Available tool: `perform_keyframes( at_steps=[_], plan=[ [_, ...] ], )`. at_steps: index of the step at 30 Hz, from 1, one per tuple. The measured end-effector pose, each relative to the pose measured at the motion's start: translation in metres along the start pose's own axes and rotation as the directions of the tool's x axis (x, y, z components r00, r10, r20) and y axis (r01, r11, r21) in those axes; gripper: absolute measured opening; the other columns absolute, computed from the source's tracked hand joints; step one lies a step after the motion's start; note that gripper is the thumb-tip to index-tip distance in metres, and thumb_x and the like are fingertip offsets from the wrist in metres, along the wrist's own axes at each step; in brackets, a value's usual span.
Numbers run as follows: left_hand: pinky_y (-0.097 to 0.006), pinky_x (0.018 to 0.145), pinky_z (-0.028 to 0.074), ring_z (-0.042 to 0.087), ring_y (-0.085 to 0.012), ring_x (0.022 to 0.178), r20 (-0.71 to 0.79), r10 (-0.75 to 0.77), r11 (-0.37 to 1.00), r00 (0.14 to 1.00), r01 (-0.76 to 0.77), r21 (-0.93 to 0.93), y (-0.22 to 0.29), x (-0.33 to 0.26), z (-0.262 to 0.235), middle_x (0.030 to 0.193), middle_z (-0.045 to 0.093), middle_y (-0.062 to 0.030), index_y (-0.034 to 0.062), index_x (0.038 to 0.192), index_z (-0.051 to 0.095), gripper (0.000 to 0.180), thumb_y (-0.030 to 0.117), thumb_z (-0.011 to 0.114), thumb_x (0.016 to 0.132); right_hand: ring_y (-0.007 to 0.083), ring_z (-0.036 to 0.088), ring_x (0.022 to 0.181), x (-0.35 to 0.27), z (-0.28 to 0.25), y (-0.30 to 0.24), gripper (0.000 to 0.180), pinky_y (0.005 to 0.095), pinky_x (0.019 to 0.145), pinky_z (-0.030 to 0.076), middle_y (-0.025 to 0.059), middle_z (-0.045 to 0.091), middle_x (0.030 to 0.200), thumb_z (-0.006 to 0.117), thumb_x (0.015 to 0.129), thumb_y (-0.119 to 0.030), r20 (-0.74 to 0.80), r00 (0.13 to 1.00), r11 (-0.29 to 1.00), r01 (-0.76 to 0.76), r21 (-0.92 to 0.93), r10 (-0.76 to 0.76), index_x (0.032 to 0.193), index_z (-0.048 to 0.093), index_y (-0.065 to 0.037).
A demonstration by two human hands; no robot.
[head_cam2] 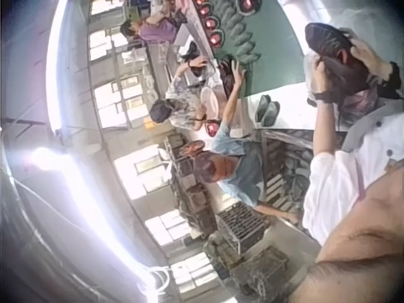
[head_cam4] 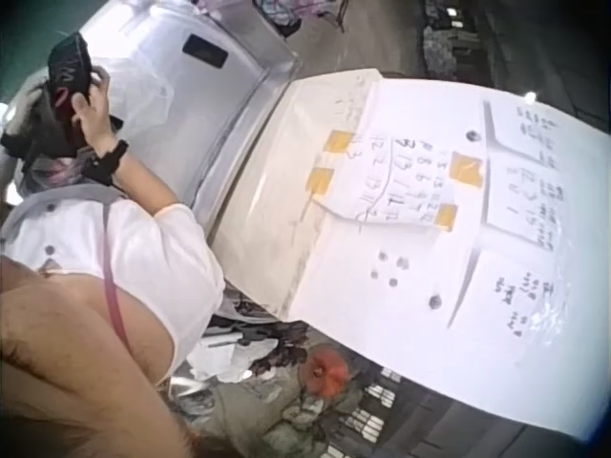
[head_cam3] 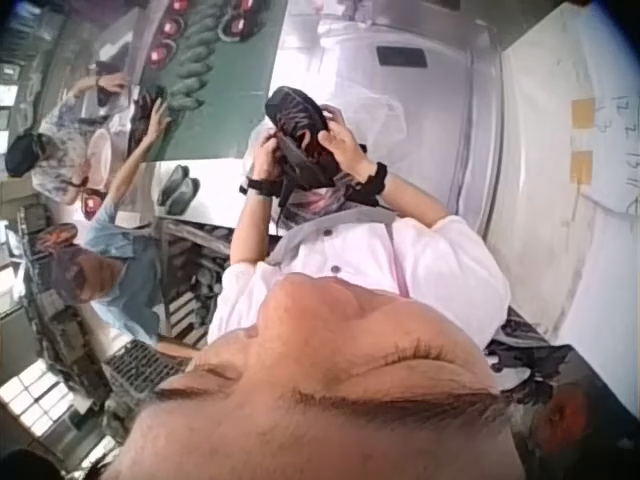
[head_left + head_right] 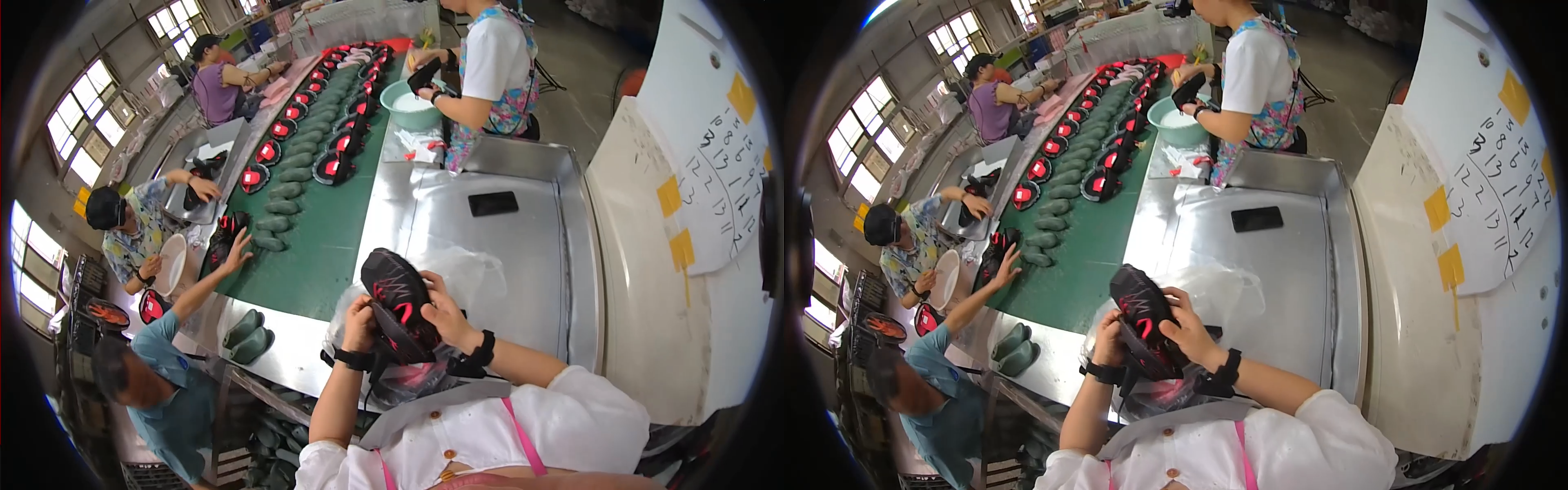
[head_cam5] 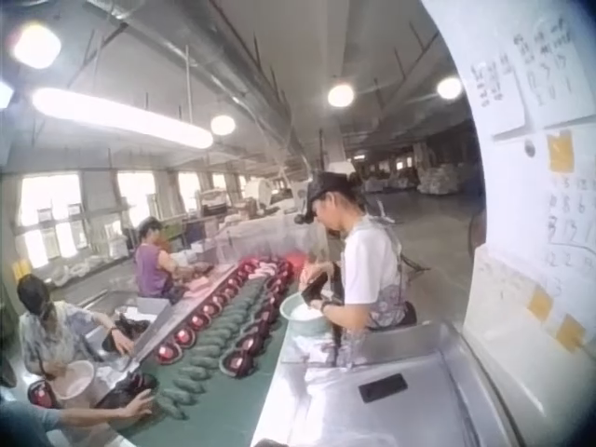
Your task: Unbagging finished shoes, inspecting them, and placing them on an assembly line.
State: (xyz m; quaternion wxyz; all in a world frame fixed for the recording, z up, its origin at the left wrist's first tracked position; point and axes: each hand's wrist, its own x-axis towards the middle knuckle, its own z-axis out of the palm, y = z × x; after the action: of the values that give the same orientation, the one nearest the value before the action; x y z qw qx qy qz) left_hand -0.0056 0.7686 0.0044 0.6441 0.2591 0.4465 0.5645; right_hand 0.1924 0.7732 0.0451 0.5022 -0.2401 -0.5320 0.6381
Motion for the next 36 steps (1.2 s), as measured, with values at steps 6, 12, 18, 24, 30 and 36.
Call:
perform_keyframes(
  at_steps=[6,12,18,24,30,36],
  plan=[
    [-0.020,0.051,0.041,0.050,-0.0070,0.056,0.102,-0.122,0.992,0.987,0.118,0.045,0.033,0.028,0.017,0.070,0.056,0.0013,0.0060,0.087,0.056,0.011,0.008,0.046,0.080,0.0197,0.040,0.117,0.002,-0.047,0.005,0.069,0.0414,0.093,0.040,0.0064,0.030,0.132,0.057,0.085,-0.039,-0.086,0.975,0.930,-0.167,0.328,0.205,0.136,0.024,-0.005],
    [-0.026,0.068,0.048,0.057,-0.0139,0.078,0.076,-0.026,0.999,0.997,0.024,0.023,0.059,0.132,0.060,0.087,0.060,-0.0037,0.0003,0.096,0.059,0.018,0.009,0.046,0.085,0.0200,0.055,0.100,0.021,-0.083,0.010,0.049,0.0342,0.080,0.048,0.0088,0.040,0.125,0.049,0.087,-0.008,-0.437,0.892,0.991,-0.137,-0.007,0.120,0.132,0.030,-0.005],
    [-0.027,0.060,0.045,0.054,-0.0127,0.064,-0.382,0.204,0.967,0.901,-0.125,0.222,-0.002,0.248,0.006,0.072,0.059,-0.0023,-0.0002,0.080,0.063,0.011,0.007,0.056,0.074,0.0200,0.060,0.091,-0.018,-0.086,0.008,0.025,0.0296,0.075,0.048,0.0082,0.056,0.104,0.051,0.087,-0.010,-0.227,0.932,0.959,-0.284,0.024,0.282,0.110,0.050,-0.001],
    [-0.028,0.064,0.046,0.055,-0.0133,0.064,-0.242,0.075,0.993,0.967,-0.093,-0.066,-0.028,0.258,0.051,0.071,0.057,-0.0040,-0.0016,0.082,0.059,0.012,0.007,0.056,0.073,0.0183,0.060,0.089,-0.047,-0.097,0.010,0.024,0.0286,0.074,0.047,0.0094,0.059,0.101,0.052,0.087,-0.013,-0.290,0.887,0.924,-0.381,-0.023,0.359,0.108,0.052,0.000],
    [-0.033,0.063,0.051,0.055,-0.0211,0.086,0.203,0.115,0.621,0.972,-0.230,0.749,-0.012,0.205,0.032,0.109,0.053,-0.0134,-0.0025,0.111,0.049,0.042,0.015,0.060,0.074,0.0184,0.059,0.090,-0.032,-0.060,0.026,0.024,0.0284,0.077,0.047,0.0089,0.059,0.100,0.054,0.087,-0.015,0.052,0.882,0.863,-0.443,-0.243,0.468,0.107,0.053,-0.002],
    [-0.034,0.079,0.047,0.060,-0.0266,0.091,0.476,-0.365,0.307,0.800,-0.379,0.873,0.053,-0.012,0.019,0.101,0.061,-0.0171,0.0030,0.113,0.054,0.040,0.023,0.060,0.080,0.0349,0.047,0.106,-0.037,-0.061,0.070,0.052,0.0385,0.088,0.041,0.0148,0.051,0.114,0.062,0.073,-0.041,0.320,0.688,0.230,0.222,-0.947,0.652,0.115,0.054,-0.011]
  ],
)
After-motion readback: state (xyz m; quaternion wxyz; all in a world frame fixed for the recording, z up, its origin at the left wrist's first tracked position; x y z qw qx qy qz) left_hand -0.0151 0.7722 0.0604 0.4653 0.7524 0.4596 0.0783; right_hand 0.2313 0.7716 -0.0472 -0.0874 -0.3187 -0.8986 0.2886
